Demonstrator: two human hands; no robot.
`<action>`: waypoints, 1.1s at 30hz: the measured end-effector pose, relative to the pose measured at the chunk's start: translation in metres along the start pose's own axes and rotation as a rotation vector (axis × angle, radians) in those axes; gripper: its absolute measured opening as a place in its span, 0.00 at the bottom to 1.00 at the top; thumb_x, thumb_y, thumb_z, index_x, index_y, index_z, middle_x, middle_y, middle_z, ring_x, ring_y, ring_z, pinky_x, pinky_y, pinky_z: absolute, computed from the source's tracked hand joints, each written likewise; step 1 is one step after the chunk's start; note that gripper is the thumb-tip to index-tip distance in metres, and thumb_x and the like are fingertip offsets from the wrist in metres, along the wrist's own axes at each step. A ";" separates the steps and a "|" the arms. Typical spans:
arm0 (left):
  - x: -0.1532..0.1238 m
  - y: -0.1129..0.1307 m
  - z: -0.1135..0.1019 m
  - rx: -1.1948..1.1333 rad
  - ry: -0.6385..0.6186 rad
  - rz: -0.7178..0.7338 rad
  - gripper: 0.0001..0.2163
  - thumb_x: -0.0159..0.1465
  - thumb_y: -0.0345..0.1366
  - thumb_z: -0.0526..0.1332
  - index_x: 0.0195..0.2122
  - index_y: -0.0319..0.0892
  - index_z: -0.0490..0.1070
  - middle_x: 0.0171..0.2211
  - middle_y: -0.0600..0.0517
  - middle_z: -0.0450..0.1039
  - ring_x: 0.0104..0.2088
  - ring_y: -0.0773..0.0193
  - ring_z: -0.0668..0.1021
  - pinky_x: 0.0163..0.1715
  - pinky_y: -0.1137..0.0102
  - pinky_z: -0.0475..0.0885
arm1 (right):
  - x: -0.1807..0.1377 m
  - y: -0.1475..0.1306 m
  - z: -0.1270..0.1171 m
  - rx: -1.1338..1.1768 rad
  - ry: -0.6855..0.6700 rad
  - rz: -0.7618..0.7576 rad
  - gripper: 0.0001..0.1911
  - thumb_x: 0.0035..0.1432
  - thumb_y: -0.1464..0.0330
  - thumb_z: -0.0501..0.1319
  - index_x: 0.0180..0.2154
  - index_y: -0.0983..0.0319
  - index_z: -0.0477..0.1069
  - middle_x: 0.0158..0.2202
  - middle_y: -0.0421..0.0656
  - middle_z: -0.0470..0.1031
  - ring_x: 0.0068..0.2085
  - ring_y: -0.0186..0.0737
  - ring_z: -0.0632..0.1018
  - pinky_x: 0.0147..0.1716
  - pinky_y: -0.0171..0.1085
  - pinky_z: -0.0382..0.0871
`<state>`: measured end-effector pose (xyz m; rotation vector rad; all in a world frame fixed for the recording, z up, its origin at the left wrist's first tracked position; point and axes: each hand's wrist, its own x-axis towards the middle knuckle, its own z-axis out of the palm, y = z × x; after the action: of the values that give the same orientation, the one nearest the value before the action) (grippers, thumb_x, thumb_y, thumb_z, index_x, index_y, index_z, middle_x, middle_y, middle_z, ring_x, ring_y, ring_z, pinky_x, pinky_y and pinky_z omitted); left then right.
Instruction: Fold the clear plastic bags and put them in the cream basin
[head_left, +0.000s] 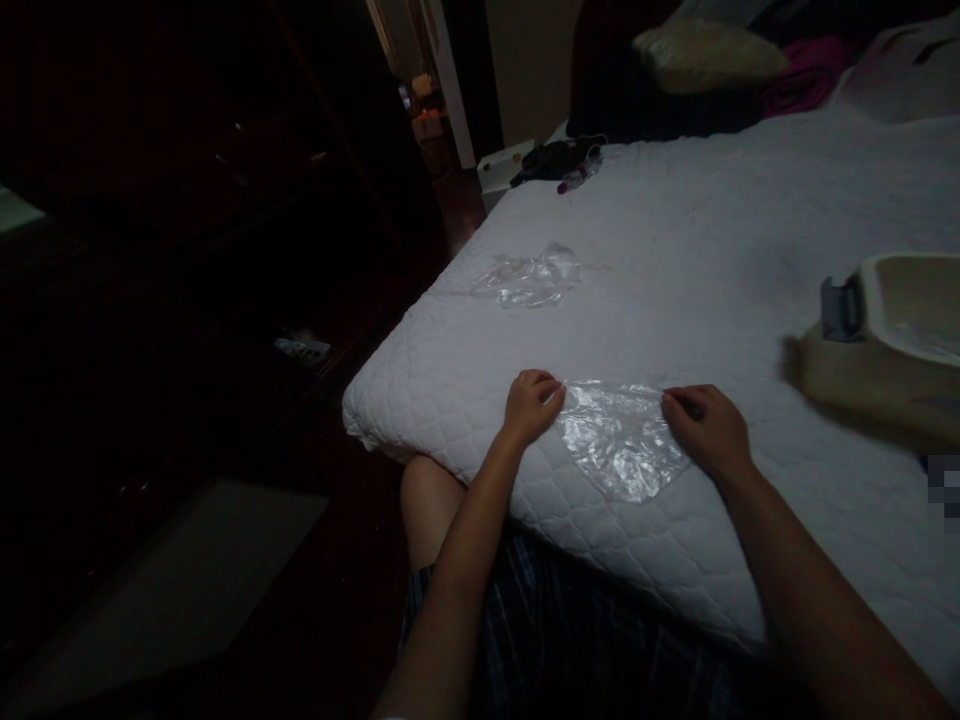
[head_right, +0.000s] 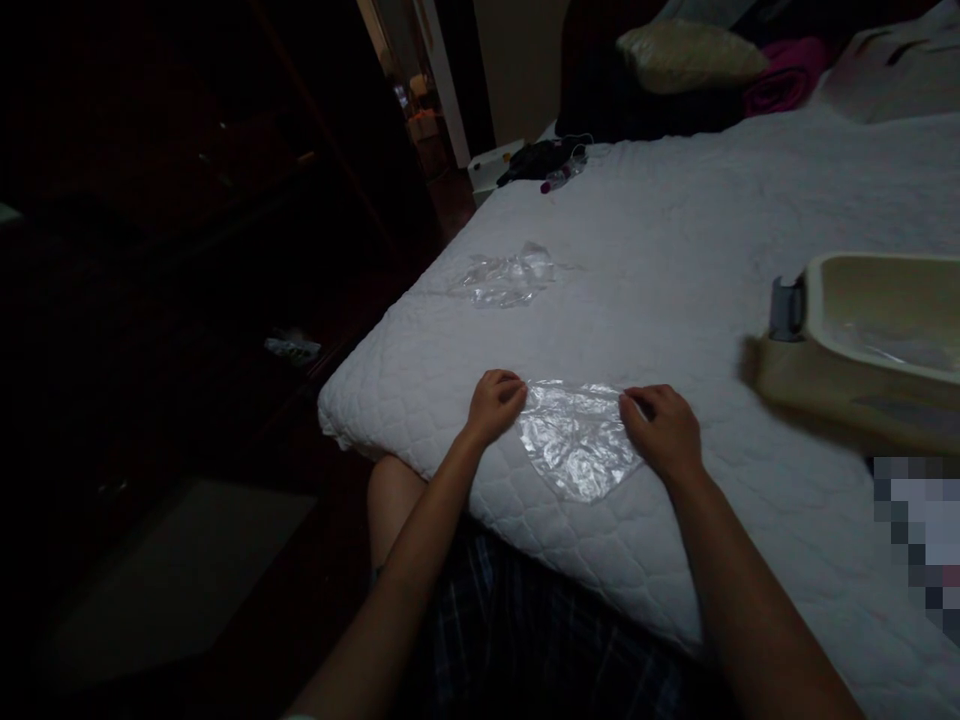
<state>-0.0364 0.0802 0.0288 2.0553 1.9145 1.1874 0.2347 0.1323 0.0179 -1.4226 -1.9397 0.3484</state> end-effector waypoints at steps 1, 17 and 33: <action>0.001 -0.002 0.001 -0.014 -0.005 -0.010 0.05 0.62 0.36 0.63 0.34 0.44 0.78 0.38 0.50 0.76 0.43 0.61 0.74 0.47 0.64 0.70 | 0.001 0.000 0.000 0.006 -0.011 0.005 0.18 0.57 0.55 0.55 0.36 0.61 0.76 0.36 0.48 0.75 0.37 0.45 0.75 0.38 0.45 0.68; 0.013 -0.011 0.009 -0.203 -0.075 -0.180 0.03 0.56 0.34 0.68 0.32 0.44 0.78 0.35 0.52 0.78 0.42 0.61 0.76 0.51 0.65 0.68 | 0.007 0.008 0.002 0.287 -0.109 0.182 0.16 0.47 0.55 0.63 0.34 0.58 0.77 0.36 0.44 0.77 0.36 0.45 0.77 0.38 0.45 0.70; 0.019 0.000 0.014 -0.118 -0.122 -0.315 0.03 0.55 0.38 0.69 0.29 0.47 0.79 0.33 0.53 0.78 0.45 0.57 0.74 0.50 0.62 0.68 | 0.007 0.006 -0.001 0.397 -0.131 0.239 0.16 0.45 0.56 0.64 0.33 0.60 0.76 0.32 0.45 0.79 0.34 0.46 0.79 0.38 0.47 0.73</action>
<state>-0.0301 0.1029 0.0279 1.6503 1.9655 1.0473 0.2390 0.1408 0.0179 -1.3886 -1.6787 0.9048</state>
